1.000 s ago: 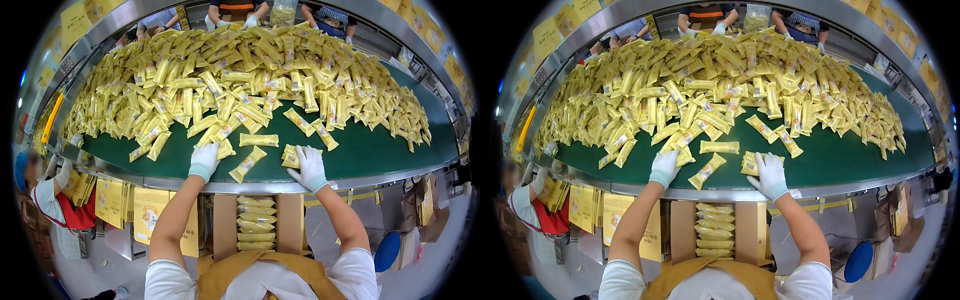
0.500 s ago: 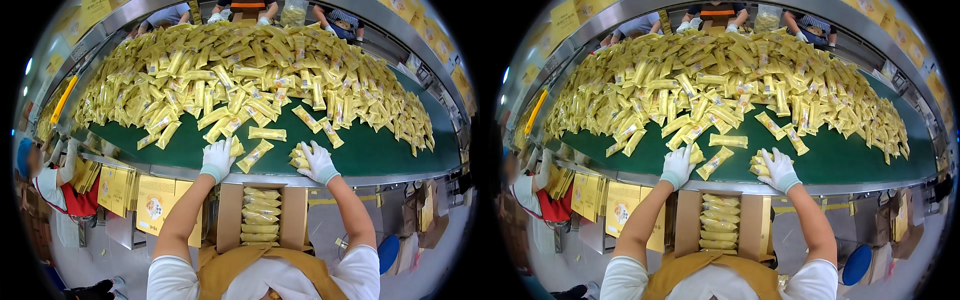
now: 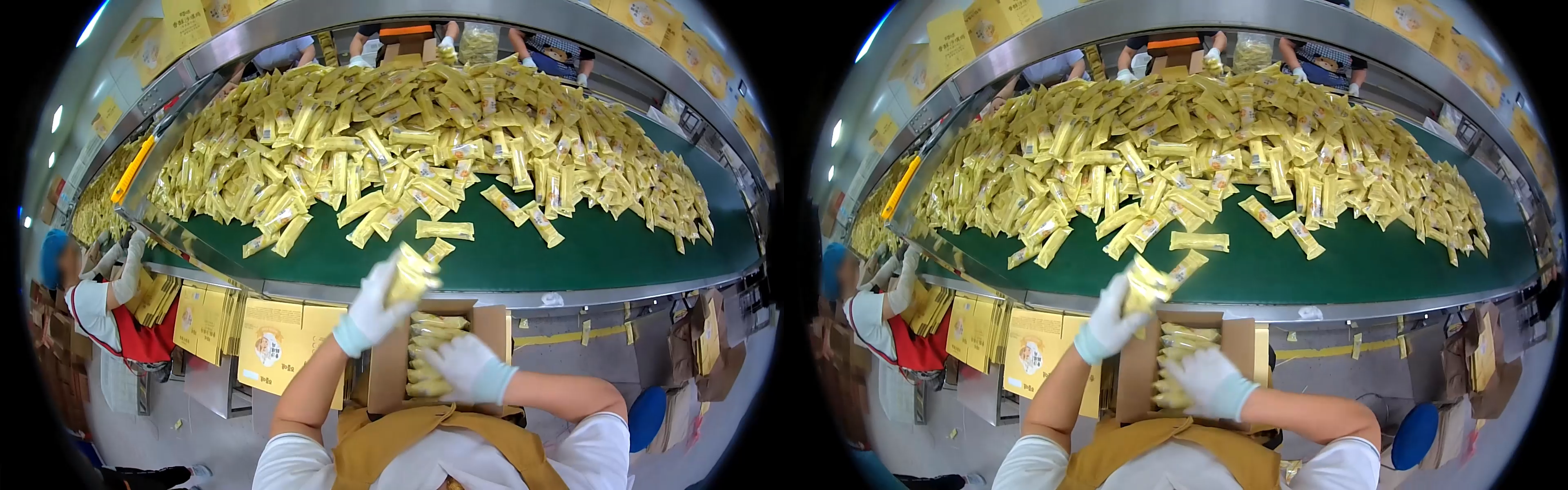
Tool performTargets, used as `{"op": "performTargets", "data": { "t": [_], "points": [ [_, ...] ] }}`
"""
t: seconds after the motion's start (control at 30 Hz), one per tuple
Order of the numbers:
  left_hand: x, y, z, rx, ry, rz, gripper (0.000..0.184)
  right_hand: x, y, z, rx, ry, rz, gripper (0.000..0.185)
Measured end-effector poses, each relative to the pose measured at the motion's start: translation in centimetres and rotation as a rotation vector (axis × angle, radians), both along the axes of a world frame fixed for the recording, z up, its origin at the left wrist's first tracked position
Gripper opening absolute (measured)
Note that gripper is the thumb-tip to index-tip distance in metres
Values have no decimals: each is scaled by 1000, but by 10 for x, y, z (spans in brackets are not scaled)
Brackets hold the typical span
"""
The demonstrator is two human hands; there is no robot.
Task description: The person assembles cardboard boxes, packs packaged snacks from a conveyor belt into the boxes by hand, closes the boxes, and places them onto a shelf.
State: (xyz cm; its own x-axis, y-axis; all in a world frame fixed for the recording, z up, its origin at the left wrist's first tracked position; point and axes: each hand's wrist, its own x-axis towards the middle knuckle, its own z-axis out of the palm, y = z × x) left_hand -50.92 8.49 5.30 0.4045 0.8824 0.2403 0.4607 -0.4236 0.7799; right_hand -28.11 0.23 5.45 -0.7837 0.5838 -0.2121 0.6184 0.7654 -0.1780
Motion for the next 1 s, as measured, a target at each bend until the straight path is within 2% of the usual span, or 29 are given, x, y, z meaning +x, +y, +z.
{"op": "performTargets", "data": {
  "t": [0.1, 0.13, 0.2, 0.3, 0.4, 0.5, 0.63, 0.73, 0.8, 0.9, 0.93, 1.0],
  "points": [
    [17, -28, -8, -41, 28, -189, 85, -16, -38, -84, 125, -44, -72, 79],
    [21, -34, -15, -28, 35, -234, 84, -19, -41, -88, 123, -50, -78, 76],
    [25, -42, -30, -89, 176, -287, 84, -22, -46, -92, 120, -66, -88, 69],
    [36, -53, -54, -36, 413, -312, 82, -26, -50, -110, 168, -56, -80, 65],
    [44, -62, -78, 142, 500, -282, 80, -13, -39, -103, -60, 93, -95, 67],
    [49, -68, -76, 179, 578, -281, 72, 5, -43, -84, -84, 399, -65, 64],
    [52, -77, -75, 146, 701, -312, 67, 22, -57, -79, 23, 461, -69, 49],
    [55, -83, -71, 60, 763, -374, 71, 31, -64, -73, 5, 409, -116, 36],
    [51, -98, -74, 134, 694, -374, 81, 41, -63, -74, -24, 444, -115, 27],
    [52, -106, -69, 155, 747, -385, 101, 54, -40, -54, -126, 592, -375, 21],
    [54, -109, -68, 145, 790, -393, 108, 54, -29, -66, 87, 827, -504, 21],
    [61, -107, -68, 121, 876, -393, 114, 46, 3, -57, 304, 771, -666, 27]
  ]
}}
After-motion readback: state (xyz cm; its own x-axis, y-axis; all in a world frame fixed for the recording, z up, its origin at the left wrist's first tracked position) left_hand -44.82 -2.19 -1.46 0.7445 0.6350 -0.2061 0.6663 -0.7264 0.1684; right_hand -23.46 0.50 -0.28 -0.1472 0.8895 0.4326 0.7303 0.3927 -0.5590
